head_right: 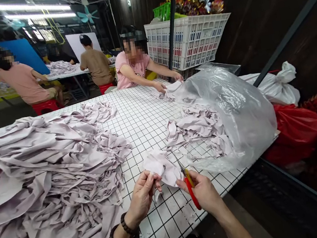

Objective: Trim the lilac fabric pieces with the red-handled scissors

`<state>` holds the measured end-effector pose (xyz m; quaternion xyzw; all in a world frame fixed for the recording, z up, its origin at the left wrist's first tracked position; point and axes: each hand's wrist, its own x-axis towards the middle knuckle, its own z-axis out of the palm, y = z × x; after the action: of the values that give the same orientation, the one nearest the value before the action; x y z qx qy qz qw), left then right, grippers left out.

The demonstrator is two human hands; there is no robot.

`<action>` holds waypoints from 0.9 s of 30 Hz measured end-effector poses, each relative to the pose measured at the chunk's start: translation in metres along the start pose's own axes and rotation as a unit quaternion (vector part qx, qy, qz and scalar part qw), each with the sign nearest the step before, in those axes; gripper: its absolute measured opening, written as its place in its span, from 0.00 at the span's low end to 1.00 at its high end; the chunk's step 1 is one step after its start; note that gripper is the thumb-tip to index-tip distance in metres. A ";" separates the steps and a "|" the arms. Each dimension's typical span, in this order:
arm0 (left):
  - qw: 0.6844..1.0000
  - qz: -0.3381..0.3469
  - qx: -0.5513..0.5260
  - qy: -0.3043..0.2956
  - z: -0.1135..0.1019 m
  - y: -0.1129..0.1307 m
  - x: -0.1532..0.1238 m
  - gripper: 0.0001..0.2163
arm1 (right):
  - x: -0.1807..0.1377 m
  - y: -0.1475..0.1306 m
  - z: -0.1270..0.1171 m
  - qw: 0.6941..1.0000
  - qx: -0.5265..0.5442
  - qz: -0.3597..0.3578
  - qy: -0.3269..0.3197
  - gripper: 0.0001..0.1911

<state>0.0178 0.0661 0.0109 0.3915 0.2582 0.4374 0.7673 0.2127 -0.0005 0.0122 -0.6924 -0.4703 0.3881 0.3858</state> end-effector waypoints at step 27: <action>0.986 0.002 0.166 -0.030 -0.014 -0.003 -0.008 0.12 | -0.014 -0.049 0.017 0.922 -0.369 -0.110 -0.045 0.18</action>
<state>0.0054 0.0631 0.0010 0.5266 0.3030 0.3781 0.6985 0.1766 0.0019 0.0519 -0.7114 -0.6701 0.1733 0.1218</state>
